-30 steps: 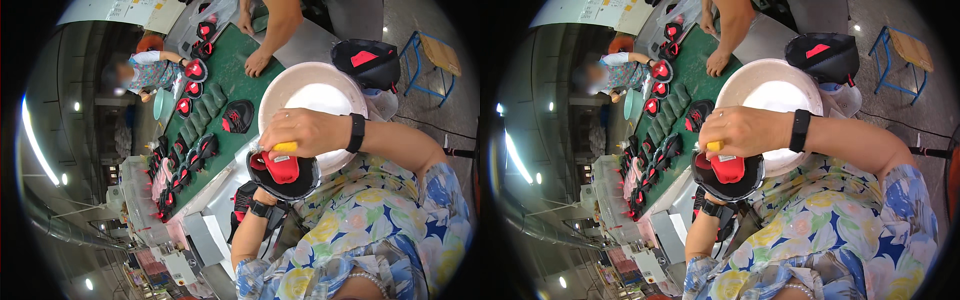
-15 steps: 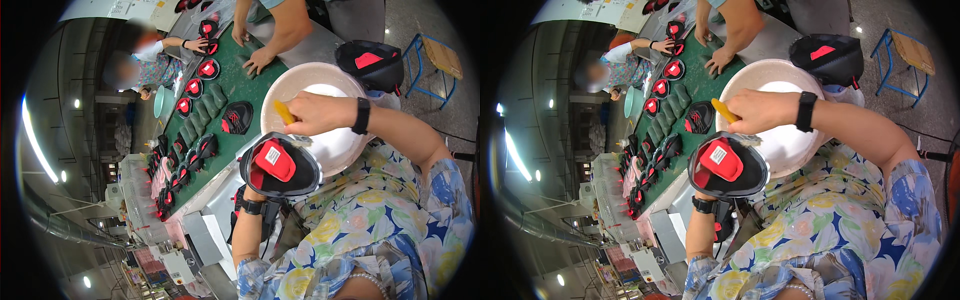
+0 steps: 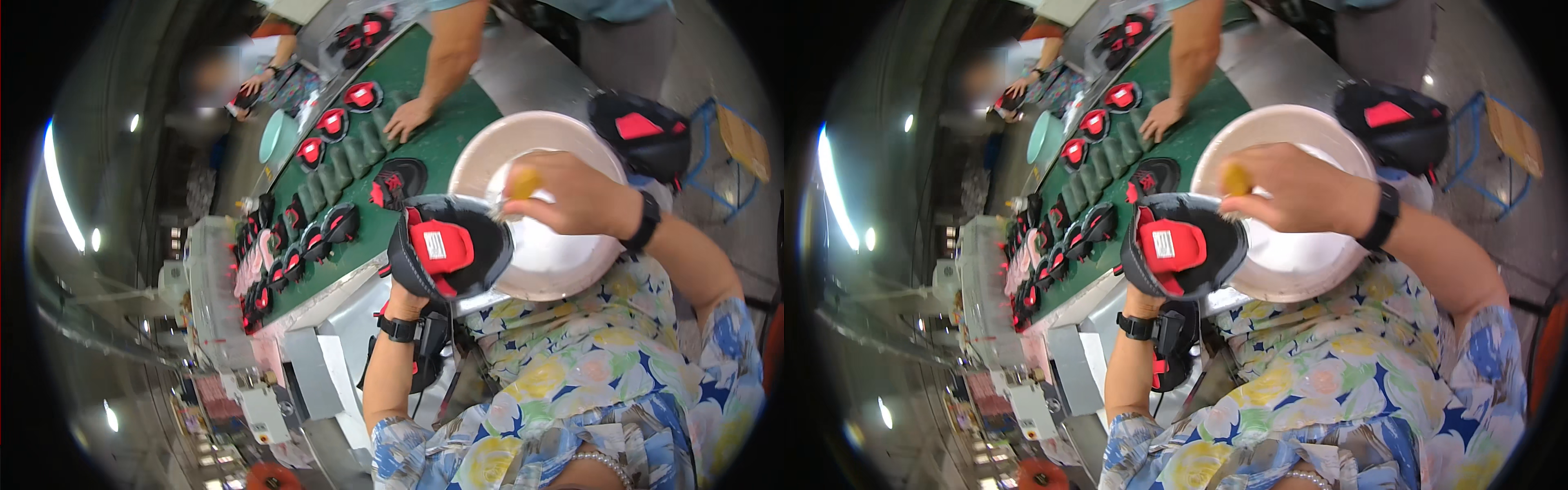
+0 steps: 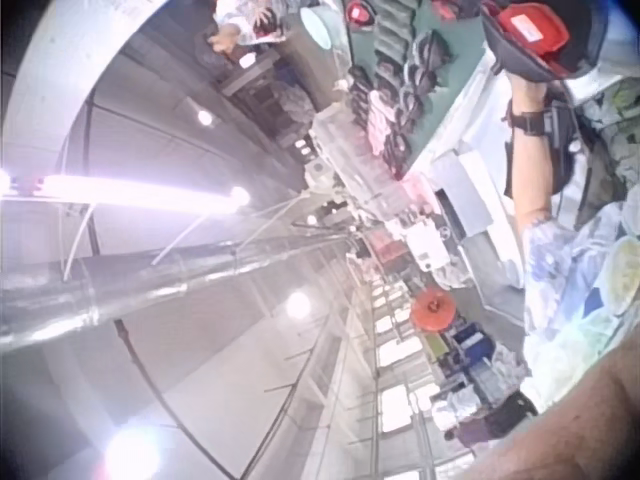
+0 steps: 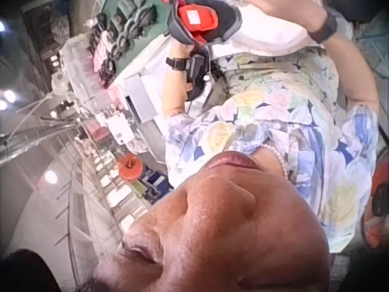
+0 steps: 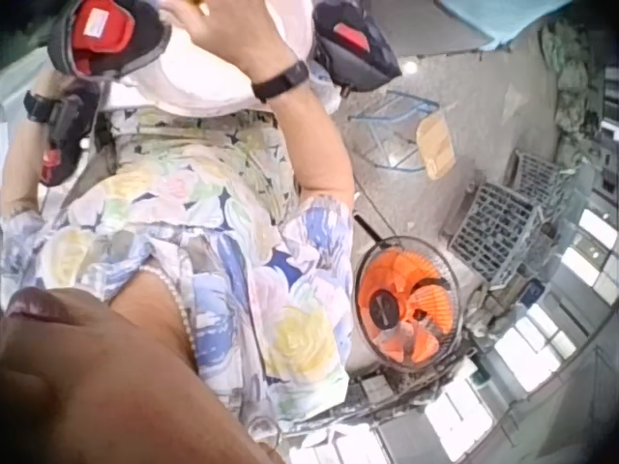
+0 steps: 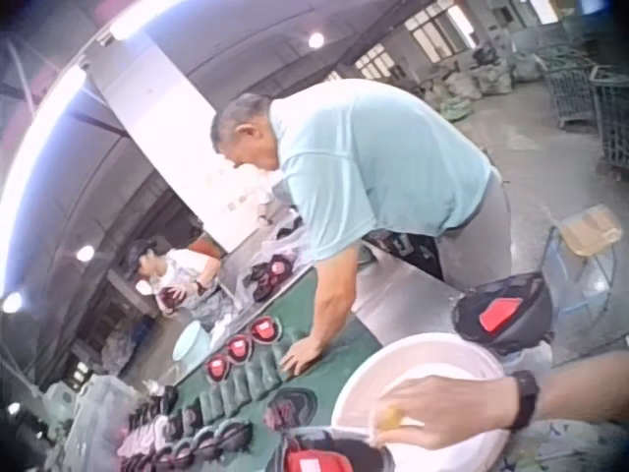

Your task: The recorder is using a brush to apply a white adhesive to the inner edges of shoe uppers in a factory setting.

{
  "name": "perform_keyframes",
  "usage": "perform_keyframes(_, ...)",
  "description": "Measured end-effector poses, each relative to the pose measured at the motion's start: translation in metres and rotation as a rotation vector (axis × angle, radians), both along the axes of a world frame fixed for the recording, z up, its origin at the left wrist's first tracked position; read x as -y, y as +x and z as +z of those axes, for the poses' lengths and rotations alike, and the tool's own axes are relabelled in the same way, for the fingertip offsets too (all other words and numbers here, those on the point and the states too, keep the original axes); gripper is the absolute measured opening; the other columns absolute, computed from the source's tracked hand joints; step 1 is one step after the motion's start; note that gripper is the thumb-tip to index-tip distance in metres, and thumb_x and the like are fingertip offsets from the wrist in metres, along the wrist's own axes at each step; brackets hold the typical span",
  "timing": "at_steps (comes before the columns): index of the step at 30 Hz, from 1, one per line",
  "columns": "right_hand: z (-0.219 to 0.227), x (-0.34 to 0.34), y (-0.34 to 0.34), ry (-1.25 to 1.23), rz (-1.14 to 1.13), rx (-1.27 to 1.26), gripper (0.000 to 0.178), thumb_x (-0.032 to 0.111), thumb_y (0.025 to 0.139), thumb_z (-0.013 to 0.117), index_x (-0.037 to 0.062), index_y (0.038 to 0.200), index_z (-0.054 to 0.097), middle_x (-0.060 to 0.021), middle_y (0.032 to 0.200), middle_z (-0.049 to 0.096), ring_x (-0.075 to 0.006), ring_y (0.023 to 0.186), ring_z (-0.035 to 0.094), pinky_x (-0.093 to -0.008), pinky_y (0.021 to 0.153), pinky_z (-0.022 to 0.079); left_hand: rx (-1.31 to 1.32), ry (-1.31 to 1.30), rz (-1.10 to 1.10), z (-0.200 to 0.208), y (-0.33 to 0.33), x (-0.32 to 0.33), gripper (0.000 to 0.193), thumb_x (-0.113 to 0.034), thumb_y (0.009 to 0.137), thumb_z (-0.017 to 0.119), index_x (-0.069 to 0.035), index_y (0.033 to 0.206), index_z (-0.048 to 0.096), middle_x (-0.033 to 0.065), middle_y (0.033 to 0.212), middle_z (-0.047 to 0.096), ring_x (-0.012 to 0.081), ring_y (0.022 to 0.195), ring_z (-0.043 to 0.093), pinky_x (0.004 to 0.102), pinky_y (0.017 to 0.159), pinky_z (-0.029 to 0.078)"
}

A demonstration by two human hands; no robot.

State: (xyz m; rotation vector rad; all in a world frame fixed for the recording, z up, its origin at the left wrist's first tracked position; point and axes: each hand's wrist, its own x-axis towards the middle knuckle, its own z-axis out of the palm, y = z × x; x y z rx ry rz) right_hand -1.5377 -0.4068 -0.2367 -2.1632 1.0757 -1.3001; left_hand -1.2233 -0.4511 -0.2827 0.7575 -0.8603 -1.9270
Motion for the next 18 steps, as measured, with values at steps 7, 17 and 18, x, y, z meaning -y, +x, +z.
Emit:
perform_keyframes(7, -0.005, -0.026, -0.011, 0.303, -0.112, 0.16, 0.014, 0.013, 0.086, 0.075, 0.0017, 0.089, 0.066, -0.0124, 0.081, 0.071, -0.0247, 0.075, 0.068, -0.0333, 0.072, 0.051, -0.211, 0.118, 0.292, -0.052, 0.122, 0.105, 0.025, -0.011, 0.102, 0.053, -0.001, 0.124, 0.057, 0.0135, 0.125, 0.064, 0.0277, 0.109, 0.066, 0.0395, 0.093, 0.06)
perform_keyframes(17, -0.011, -0.018, -0.018, 0.53, -0.197, 0.049, 0.013, 0.009, 0.083, 0.075, -0.0003, 0.087, 0.067, -0.0123, 0.084, 0.072, -0.0227, 0.077, 0.071, -0.0309, 0.072, 0.053, 0.092, 0.065, 0.663, -0.146, 0.138, 0.236, 0.047, -0.02, 0.102, 0.028, -0.015, 0.144, 0.047, 0.0064, 0.154, 0.046, 0.0257, 0.138, 0.046, 0.055, 0.117, 0.029)
perform_keyframes(18, -0.013, -0.015, -0.02, 0.56, -0.21, 0.038, 0.013, 0.008, 0.083, 0.075, -0.0005, 0.087, 0.067, -0.0123, 0.084, 0.073, -0.0227, 0.077, 0.071, -0.0304, 0.072, 0.053, 0.086, 0.079, 0.666, -0.155, 0.131, 0.241, 0.047, -0.02, 0.102, 0.028, -0.015, 0.144, 0.047, 0.0064, 0.154, 0.046, 0.0257, 0.138, 0.046, 0.055, 0.117, 0.029)
